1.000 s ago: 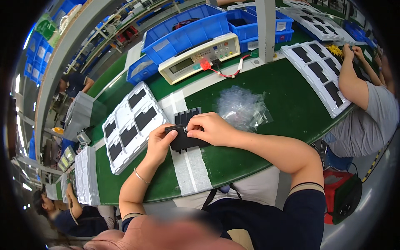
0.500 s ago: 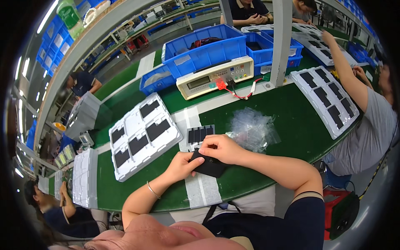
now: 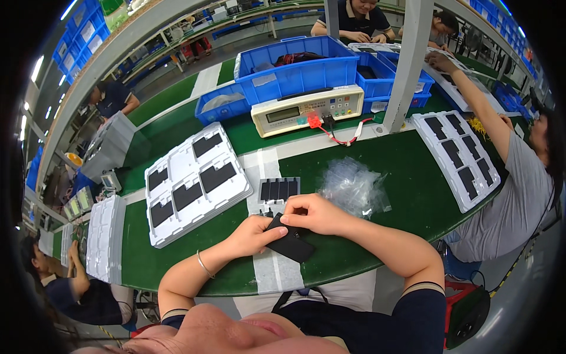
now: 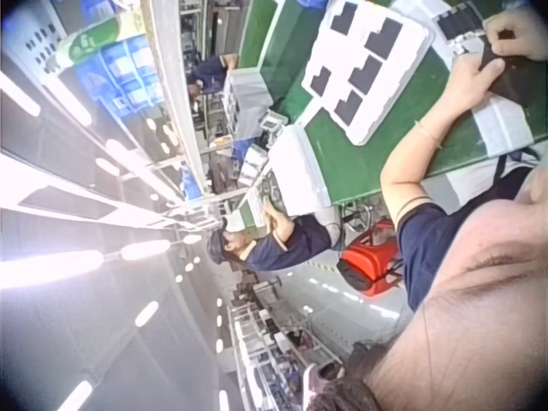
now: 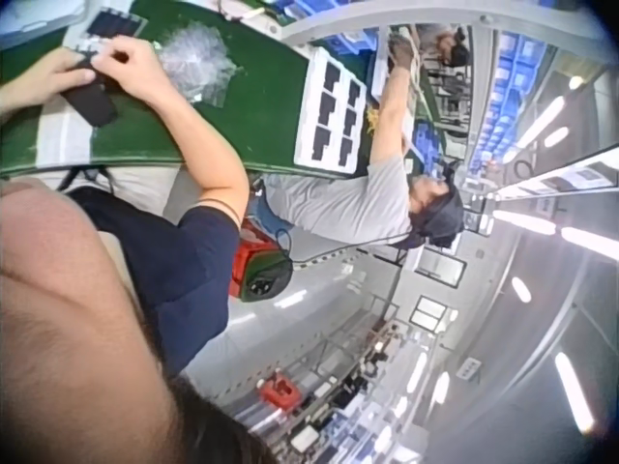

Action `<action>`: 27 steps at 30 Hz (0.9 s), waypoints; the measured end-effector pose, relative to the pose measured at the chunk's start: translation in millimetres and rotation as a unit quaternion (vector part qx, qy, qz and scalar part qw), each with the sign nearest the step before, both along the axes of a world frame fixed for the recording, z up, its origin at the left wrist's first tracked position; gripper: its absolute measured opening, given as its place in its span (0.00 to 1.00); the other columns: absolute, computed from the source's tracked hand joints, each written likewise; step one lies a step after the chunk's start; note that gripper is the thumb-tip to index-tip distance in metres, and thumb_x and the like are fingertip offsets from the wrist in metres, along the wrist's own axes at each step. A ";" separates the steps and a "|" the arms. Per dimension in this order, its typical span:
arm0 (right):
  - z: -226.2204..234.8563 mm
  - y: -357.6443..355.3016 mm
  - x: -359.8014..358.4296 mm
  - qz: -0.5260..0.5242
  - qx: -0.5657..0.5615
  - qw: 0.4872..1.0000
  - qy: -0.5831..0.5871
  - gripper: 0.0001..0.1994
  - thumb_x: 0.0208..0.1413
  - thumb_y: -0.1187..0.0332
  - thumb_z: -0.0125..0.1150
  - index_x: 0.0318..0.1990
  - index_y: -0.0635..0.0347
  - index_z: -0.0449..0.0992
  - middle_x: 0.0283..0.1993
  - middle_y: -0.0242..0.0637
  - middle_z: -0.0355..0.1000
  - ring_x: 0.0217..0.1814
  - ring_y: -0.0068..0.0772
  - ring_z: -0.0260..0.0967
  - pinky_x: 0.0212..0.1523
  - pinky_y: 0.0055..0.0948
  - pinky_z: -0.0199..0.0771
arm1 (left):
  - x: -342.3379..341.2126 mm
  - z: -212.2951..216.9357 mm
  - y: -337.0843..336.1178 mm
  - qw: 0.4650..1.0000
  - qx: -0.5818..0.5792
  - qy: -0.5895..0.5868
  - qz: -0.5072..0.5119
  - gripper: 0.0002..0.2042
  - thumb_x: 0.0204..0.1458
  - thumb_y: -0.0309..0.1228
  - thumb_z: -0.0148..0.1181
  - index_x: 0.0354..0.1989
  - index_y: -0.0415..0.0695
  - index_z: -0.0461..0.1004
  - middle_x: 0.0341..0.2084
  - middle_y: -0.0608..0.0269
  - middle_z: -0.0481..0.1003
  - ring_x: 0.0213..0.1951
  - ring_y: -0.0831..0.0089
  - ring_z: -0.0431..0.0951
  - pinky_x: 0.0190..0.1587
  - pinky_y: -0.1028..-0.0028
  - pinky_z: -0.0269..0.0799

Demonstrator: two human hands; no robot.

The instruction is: Applying stickers or small components to black plastic electronic housings at a factory workbench.

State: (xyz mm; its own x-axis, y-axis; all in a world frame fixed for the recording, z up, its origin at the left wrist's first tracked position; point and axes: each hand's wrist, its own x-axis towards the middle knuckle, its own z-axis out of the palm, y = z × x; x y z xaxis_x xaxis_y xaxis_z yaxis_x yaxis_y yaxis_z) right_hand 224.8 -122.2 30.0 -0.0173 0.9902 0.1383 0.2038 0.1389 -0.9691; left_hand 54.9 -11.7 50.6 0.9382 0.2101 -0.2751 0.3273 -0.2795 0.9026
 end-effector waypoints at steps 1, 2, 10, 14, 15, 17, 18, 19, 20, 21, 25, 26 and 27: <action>-1.2 1.5 1.5 0.001 0.006 1.000 0.008 0.09 0.53 0.67 0.56 0.26 0.64 0.71 0.25 0.27 0.63 0.26 0.17 0.56 0.27 0.21 0.57 | -0.5 0.0 -0.4 1.000 -0.024 -0.003 0.005 0.16 0.54 0.40 0.53 0.25 0.37 0.75 0.10 0.71 0.66 0.15 0.84 0.63 0.18 0.78 0.60; -2.4 3.6 2.9 0.001 0.012 1.000 0.016 0.09 0.54 0.67 0.55 0.26 0.64 0.71 0.24 0.28 0.63 0.26 0.17 0.56 0.27 0.21 0.57 | -1.1 0.4 -0.3 0.999 -0.048 -0.006 0.011 0.16 0.54 0.40 0.53 0.26 0.37 0.75 0.11 0.72 0.66 0.16 0.85 0.62 0.19 0.78 0.60; -7.9 4.6 -5.8 0.005 0.062 0.996 -0.062 0.14 0.51 0.69 0.54 0.19 0.65 0.60 0.20 0.32 0.54 0.21 0.22 0.49 0.23 0.26 0.51 | -1.7 -6.1 -2.9 0.998 -0.053 0.016 -0.005 0.17 0.54 0.39 0.54 0.21 0.36 0.73 0.09 0.70 0.64 0.14 0.84 0.61 0.17 0.77 0.57; -12.6 3.3 -6.5 0.016 0.064 0.995 -0.074 0.15 0.51 0.70 0.53 0.19 0.65 0.57 0.19 0.32 0.52 0.21 0.23 0.48 0.23 0.26 0.50 | -3.3 -10.9 -4.4 0.999 -0.035 0.012 -0.023 0.16 0.55 0.38 0.53 0.22 0.39 0.73 0.08 0.72 0.64 0.11 0.85 0.61 0.14 0.81 0.54; -12.5 3.3 -6.8 0.018 0.061 0.996 -0.067 0.15 0.51 0.70 0.53 0.19 0.65 0.57 0.19 0.32 0.52 0.21 0.23 0.47 0.23 0.26 0.50 | -3.8 -9.6 -3.8 0.999 -0.032 0.014 -0.027 0.16 0.55 0.38 0.53 0.22 0.39 0.73 0.08 0.72 0.64 0.11 0.85 0.61 0.14 0.81 0.55; -12.2 3.0 -7.4 0.021 0.053 0.997 -0.054 0.15 0.51 0.69 0.53 0.19 0.64 0.56 0.19 0.31 0.52 0.21 0.22 0.47 0.22 0.26 0.50 | -3.4 -8.5 -3.8 0.999 -0.036 0.020 -0.026 0.16 0.54 0.39 0.53 0.21 0.39 0.73 0.08 0.72 0.64 0.12 0.85 0.61 0.15 0.80 0.55; -12.8 2.8 -7.8 0.012 0.049 0.997 -0.051 0.15 0.51 0.69 0.53 0.19 0.64 0.57 0.19 0.31 0.52 0.21 0.22 0.47 0.22 0.26 0.50 | -2.8 -8.2 -4.0 0.999 -0.043 0.025 -0.020 0.17 0.54 0.39 0.53 0.21 0.38 0.72 0.08 0.72 0.63 0.12 0.85 0.60 0.15 0.79 0.55; -13.6 2.3 -8.2 0.003 0.044 0.998 -0.049 0.15 0.51 0.69 0.53 0.19 0.64 0.57 0.19 0.31 0.52 0.21 0.21 0.47 0.23 0.26 0.50 | -2.3 -7.9 -3.9 0.998 -0.049 0.029 -0.015 0.18 0.54 0.40 0.53 0.20 0.37 0.72 0.08 0.71 0.63 0.13 0.85 0.60 0.16 0.79 0.56; -14.2 2.0 -8.2 -0.005 0.039 0.998 -0.046 0.15 0.52 0.69 0.53 0.19 0.64 0.58 0.19 0.31 0.52 0.21 0.21 0.47 0.23 0.26 0.51 | -1.8 -7.2 -3.5 0.998 -0.059 0.026 -0.016 0.18 0.54 0.40 0.53 0.21 0.37 0.72 0.08 0.72 0.63 0.13 0.85 0.60 0.16 0.79 0.56; -13.8 1.6 -7.5 -0.007 0.036 0.999 -0.035 0.15 0.52 0.68 0.53 0.19 0.64 0.59 0.18 0.31 0.53 0.21 0.20 0.48 0.23 0.25 0.51 | -0.7 -5.7 -2.9 0.997 -0.069 0.023 -0.019 0.17 0.54 0.40 0.53 0.21 0.37 0.73 0.09 0.72 0.63 0.13 0.85 0.59 0.16 0.79 0.55; -13.7 2.2 -7.1 -0.013 0.030 0.999 0.000 0.13 0.52 0.68 0.54 0.20 0.65 0.62 0.19 0.30 0.54 0.21 0.20 0.49 0.23 0.25 0.52 | -1.4 -4.5 -2.9 0.995 -0.101 0.012 -0.011 0.17 0.54 0.40 0.53 0.24 0.37 0.74 0.10 0.73 0.64 0.14 0.86 0.59 0.17 0.80 0.56; -14.3 2.3 -8.0 -0.014 0.030 0.999 0.006 0.13 0.52 0.68 0.54 0.20 0.64 0.62 0.19 0.30 0.55 0.21 0.20 0.50 0.23 0.25 0.53 | -2.4 -5.2 -3.6 0.995 -0.099 0.018 -0.012 0.17 0.54 0.40 0.54 0.23 0.37 0.74 0.09 0.73 0.64 0.14 0.86 0.59 0.16 0.80 0.56; -13.7 1.9 -7.5 -0.012 0.044 0.999 -0.018 0.13 0.52 0.69 0.54 0.20 0.64 0.62 0.19 0.30 0.55 0.21 0.20 0.50 0.23 0.25 0.53 | -1.9 -5.9 -3.9 0.995 -0.096 0.022 -0.014 0.17 0.54 0.40 0.54 0.22 0.37 0.73 0.09 0.73 0.64 0.13 0.86 0.59 0.16 0.80 0.56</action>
State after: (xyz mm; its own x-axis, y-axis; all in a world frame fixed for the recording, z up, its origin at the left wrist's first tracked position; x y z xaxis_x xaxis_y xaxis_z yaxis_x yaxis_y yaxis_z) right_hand 217.3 -120.3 16.2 -0.0009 0.9747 0.2235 0.2416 0.2171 -0.9458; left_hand 53.0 -15.7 44.7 0.9289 0.1244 -0.3489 0.3626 -0.1121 0.9252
